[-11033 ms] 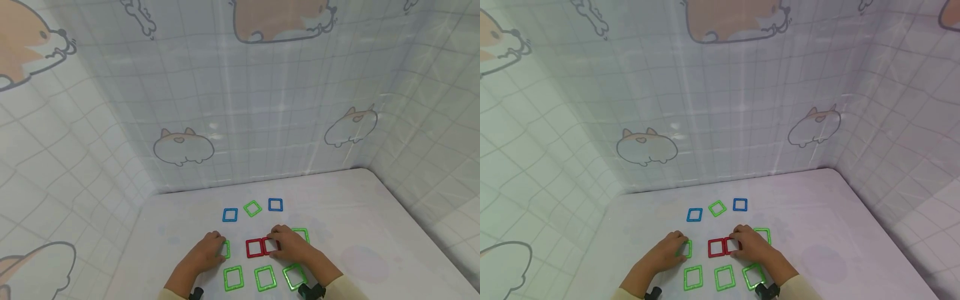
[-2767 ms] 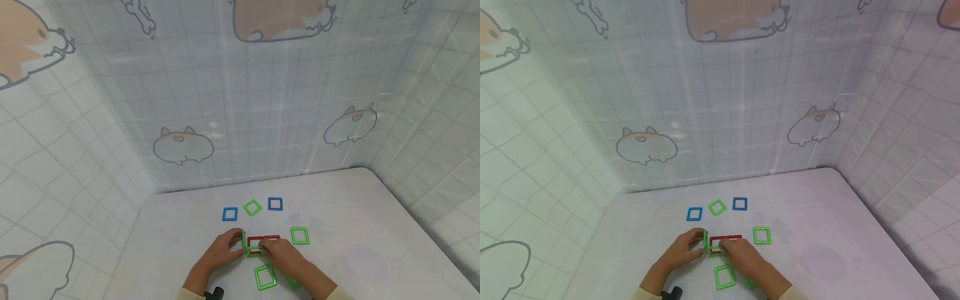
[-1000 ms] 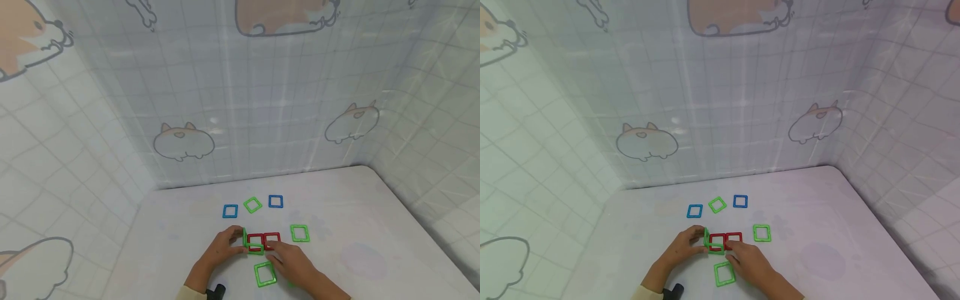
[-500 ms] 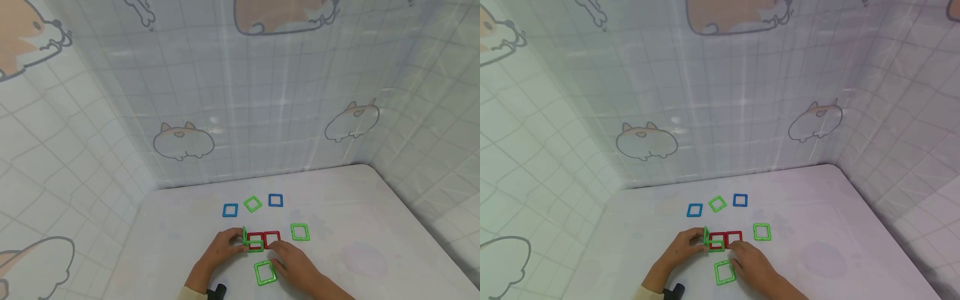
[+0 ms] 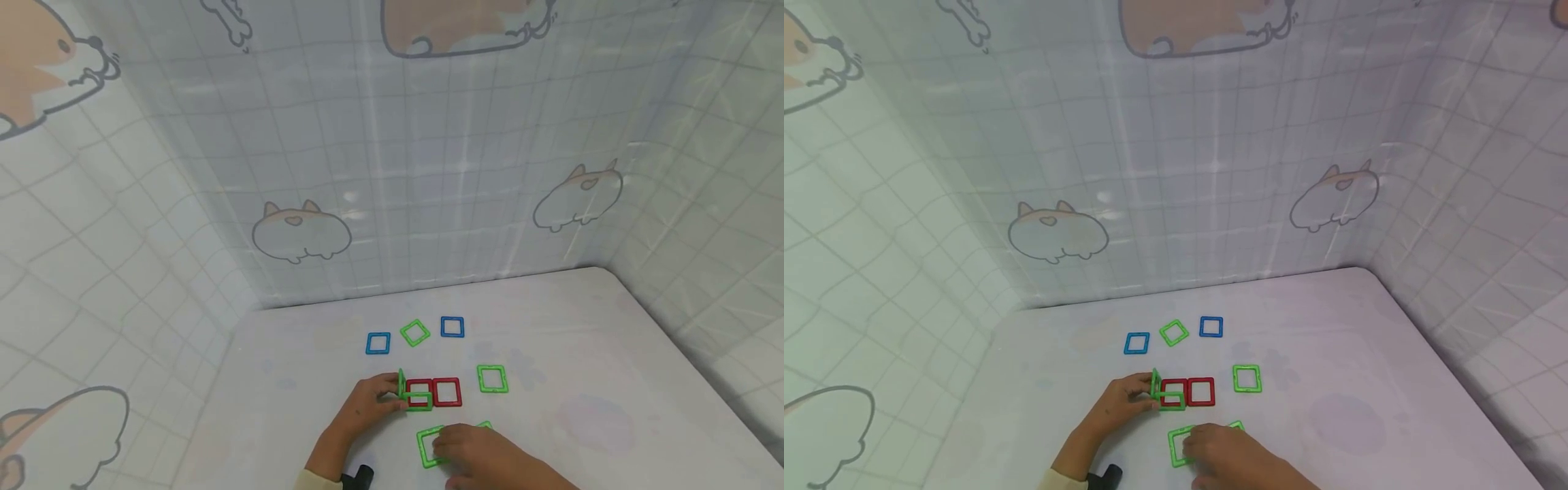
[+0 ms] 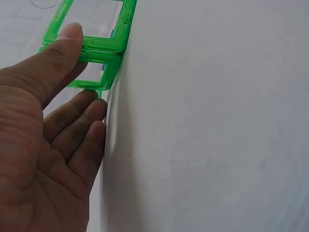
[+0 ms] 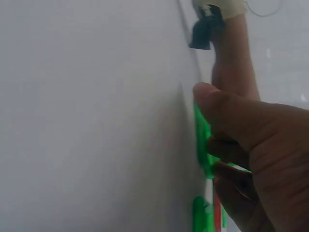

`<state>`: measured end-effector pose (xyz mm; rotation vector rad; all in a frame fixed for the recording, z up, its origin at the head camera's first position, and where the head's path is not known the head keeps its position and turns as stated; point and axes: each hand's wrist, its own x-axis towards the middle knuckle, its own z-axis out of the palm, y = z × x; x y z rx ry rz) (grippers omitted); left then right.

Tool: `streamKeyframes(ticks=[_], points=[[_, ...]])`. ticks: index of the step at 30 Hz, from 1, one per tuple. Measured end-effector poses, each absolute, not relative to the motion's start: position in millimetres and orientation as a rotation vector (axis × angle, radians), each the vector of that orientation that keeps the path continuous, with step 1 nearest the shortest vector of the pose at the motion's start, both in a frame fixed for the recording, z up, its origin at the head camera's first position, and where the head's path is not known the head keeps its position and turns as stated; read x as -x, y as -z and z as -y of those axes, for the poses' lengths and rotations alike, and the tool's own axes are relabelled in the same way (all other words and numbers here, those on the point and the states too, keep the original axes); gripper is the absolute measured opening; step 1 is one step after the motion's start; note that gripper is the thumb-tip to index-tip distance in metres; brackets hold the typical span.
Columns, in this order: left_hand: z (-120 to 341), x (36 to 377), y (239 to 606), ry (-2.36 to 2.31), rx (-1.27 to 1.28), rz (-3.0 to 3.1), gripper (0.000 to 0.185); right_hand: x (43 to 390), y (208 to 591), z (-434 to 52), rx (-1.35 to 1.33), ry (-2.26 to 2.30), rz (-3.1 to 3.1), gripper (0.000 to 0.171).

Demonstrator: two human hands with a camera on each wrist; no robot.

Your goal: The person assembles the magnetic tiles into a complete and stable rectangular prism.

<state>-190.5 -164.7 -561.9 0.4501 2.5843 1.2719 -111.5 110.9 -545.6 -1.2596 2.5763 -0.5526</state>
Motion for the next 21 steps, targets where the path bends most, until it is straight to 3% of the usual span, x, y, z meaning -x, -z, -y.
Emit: streamKeyframes(ticks=[5,13,21], points=[[163.2,190.4,561.9,-1.290,-0.436,-2.595,0.022,107.9,547.3,-117.4,1.313,0.542,-2.613,0.040],[161.2,186.1,561.8,-1.285,-0.407,-2.630,0.020,108.7,550.5,-117.5,1.224,0.479,-2.729,0.052],[160.7,183.3,563.3,-1.230,-0.353,-2.672,0.051,112.0,555.1,-118.0,1.270,0.498,-2.725,0.041]])
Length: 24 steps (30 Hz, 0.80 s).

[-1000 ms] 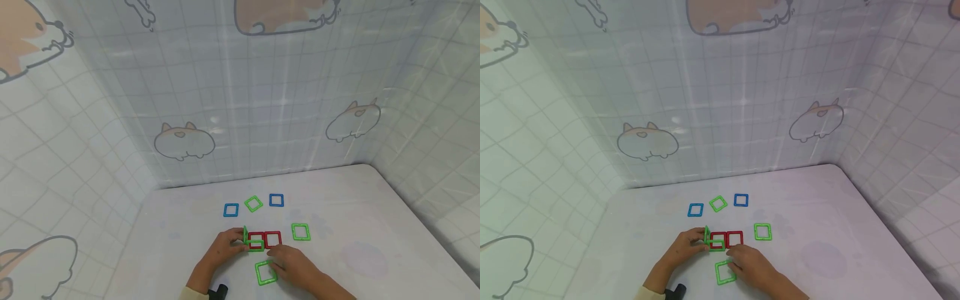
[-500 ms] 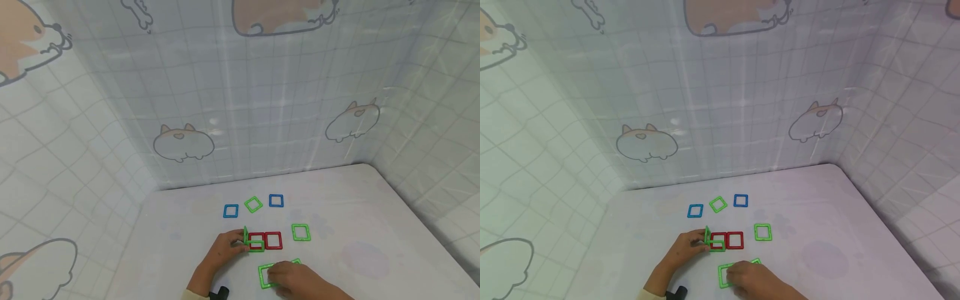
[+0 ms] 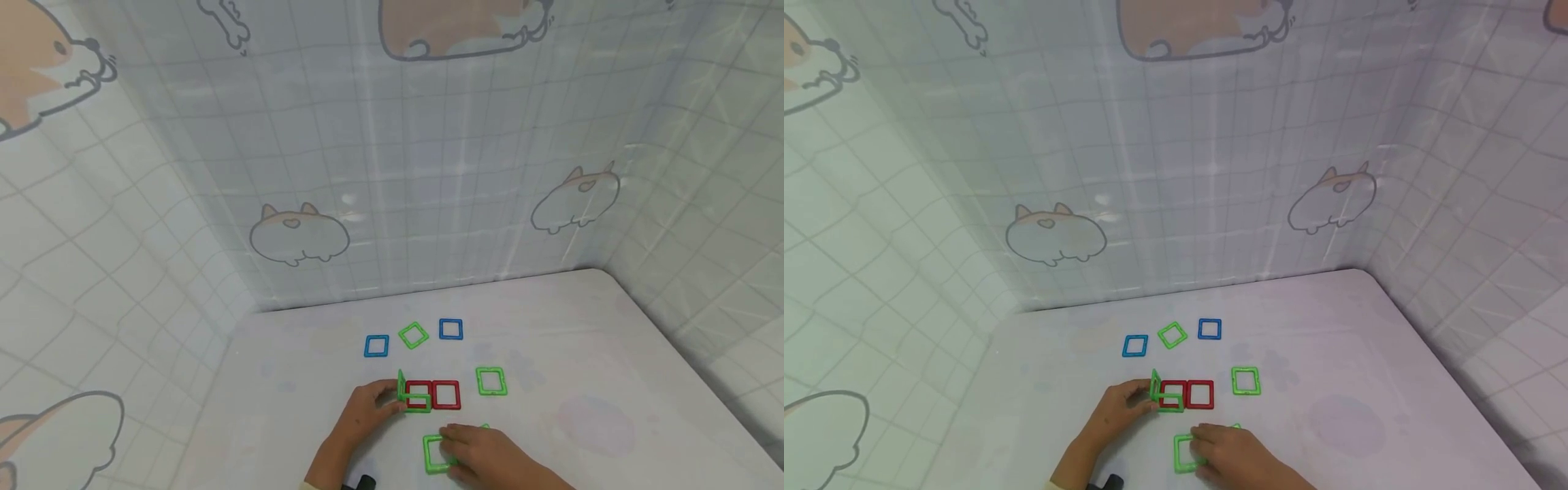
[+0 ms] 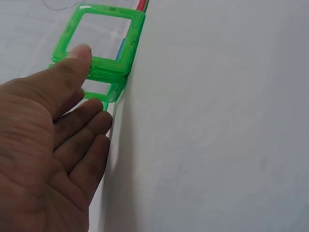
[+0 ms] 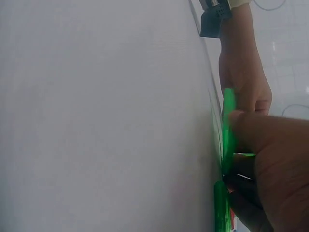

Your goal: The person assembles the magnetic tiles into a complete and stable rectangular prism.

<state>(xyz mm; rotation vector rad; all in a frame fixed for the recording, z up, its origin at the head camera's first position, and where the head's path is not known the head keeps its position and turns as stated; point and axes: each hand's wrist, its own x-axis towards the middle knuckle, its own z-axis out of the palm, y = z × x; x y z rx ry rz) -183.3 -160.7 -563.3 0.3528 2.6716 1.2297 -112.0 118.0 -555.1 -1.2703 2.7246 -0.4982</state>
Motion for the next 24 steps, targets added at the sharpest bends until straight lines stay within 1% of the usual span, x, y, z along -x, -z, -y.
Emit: streamKeyframes(ticks=[4,10,18,22,24], points=[[160,182,564,-1.209,-0.321,-2.685,0.055,111,555,-118,1.291,0.528,-2.770,0.035],[158,179,565,-1.241,-0.291,-2.706,0.050,110,550,-117,1.241,0.613,-2.888,0.026],[158,178,568,-1.312,-0.263,-2.669,0.041,112,544,-116,1.203,0.669,-2.998,0.034],[160,178,570,-1.333,-0.264,-2.635,0.039,114,544,-117,1.053,0.741,-2.874,0.036],[161,178,570,-1.343,-0.273,-2.630,0.037,116,545,-119,0.976,0.779,-2.858,0.034]])
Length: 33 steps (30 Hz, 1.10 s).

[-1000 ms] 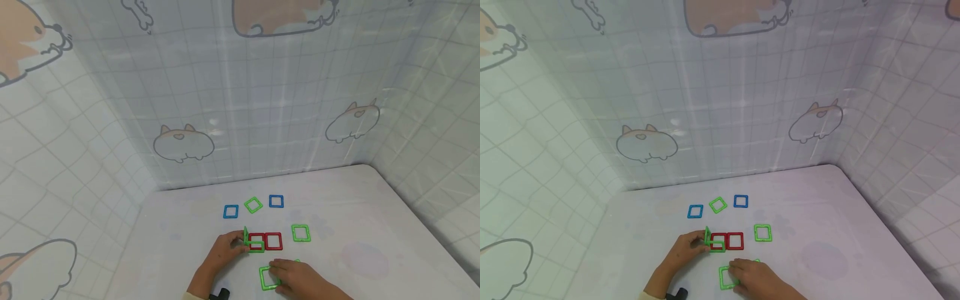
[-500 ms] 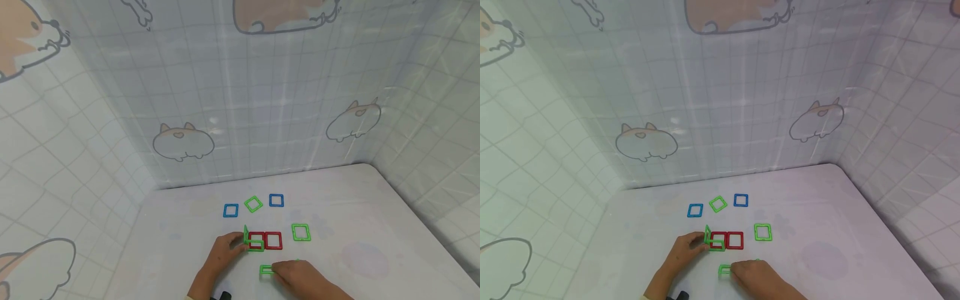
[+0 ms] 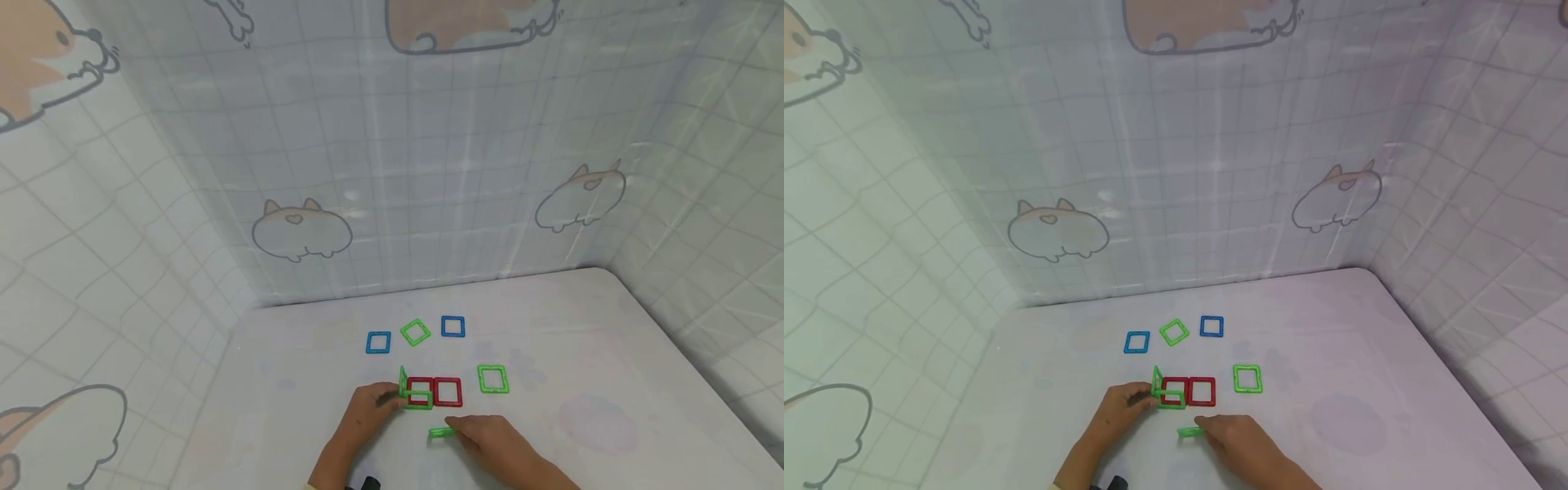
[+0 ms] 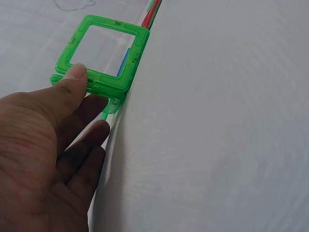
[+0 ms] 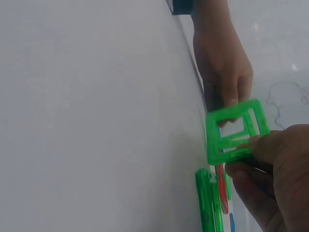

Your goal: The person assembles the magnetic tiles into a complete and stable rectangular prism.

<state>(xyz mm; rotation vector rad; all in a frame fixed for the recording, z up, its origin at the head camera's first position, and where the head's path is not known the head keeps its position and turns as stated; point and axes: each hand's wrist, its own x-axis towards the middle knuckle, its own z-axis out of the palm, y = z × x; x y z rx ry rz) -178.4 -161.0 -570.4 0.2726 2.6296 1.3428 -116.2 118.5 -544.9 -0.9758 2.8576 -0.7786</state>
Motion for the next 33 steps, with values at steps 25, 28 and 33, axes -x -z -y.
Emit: streamKeyframes(ticks=[25,28,33], points=[[159,177,569,-1.380,-0.251,-2.620,0.027,144,544,-131,0.651,0.890,-3.044,0.017],[160,177,569,-1.377,-0.263,-2.618,0.027,146,544,-127,0.674,0.887,-3.059,0.017],[161,179,570,-1.372,-0.295,-2.633,0.029,148,546,-124,0.695,0.901,-3.077,0.017]])
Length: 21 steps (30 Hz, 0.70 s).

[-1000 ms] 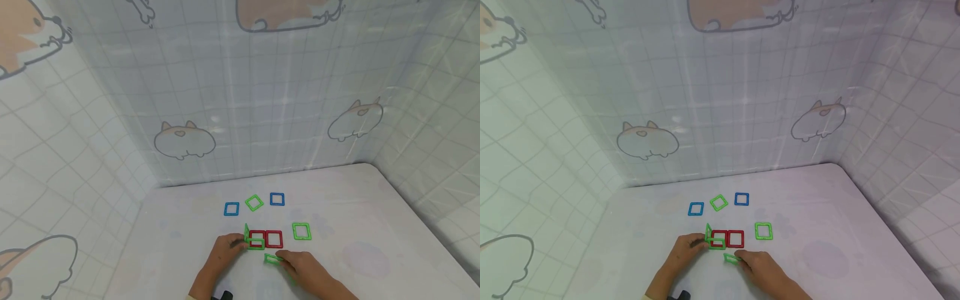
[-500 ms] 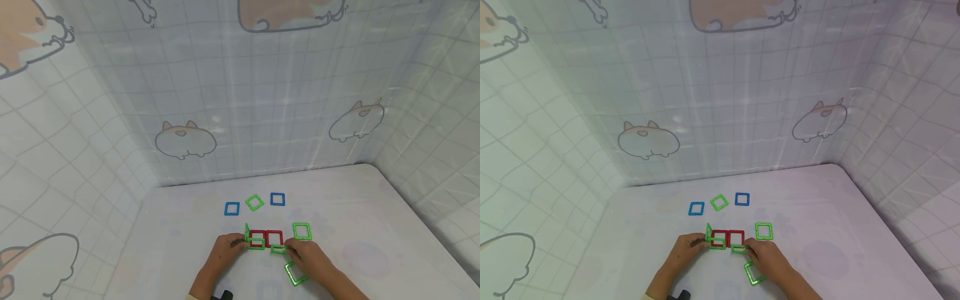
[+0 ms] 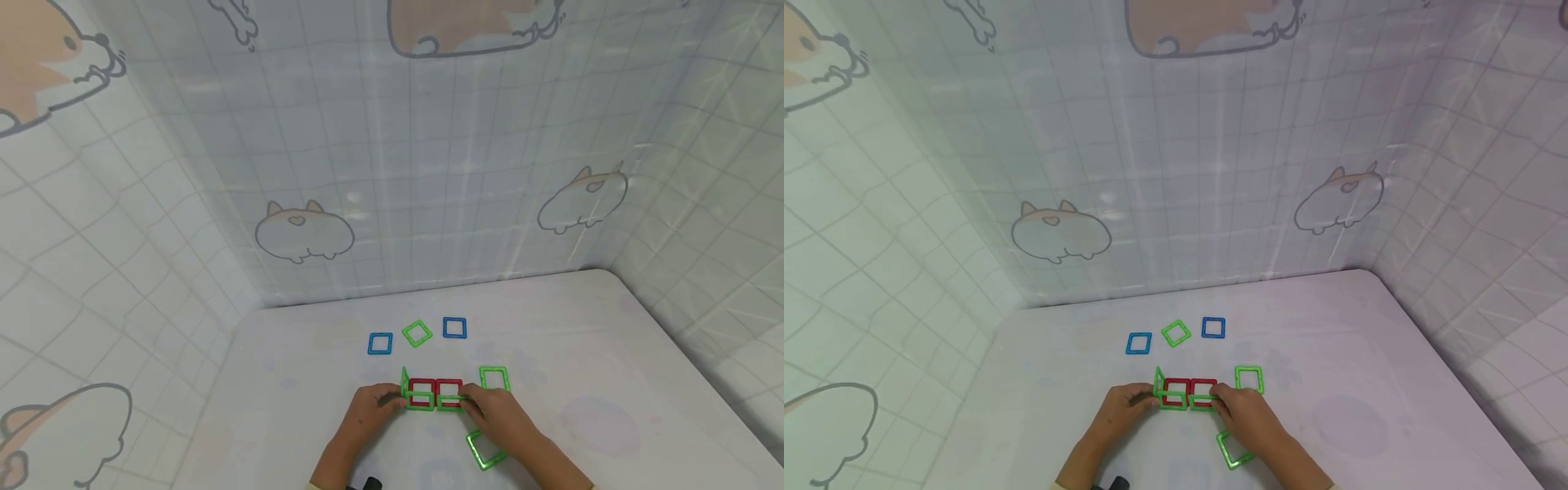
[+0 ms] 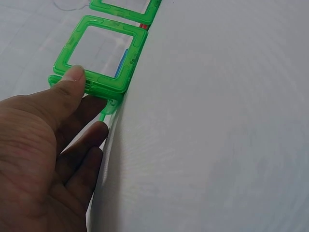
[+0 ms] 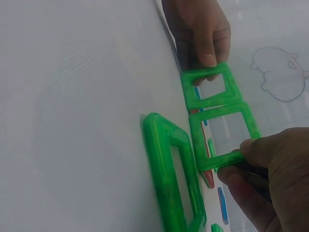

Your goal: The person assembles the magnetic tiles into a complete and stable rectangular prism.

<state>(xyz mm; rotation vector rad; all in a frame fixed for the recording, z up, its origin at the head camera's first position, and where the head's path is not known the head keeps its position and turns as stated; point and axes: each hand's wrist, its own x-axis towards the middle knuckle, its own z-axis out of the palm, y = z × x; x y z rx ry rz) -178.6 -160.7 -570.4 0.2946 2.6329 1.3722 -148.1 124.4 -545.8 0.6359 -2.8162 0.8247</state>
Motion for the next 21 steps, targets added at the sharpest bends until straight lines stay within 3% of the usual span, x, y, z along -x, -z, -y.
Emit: streamKeyframes(ticks=[21], points=[[155,180,571,-1.221,-0.373,-2.827,0.037,135,551,-112,-0.661,-1.069,2.831,0.012]])
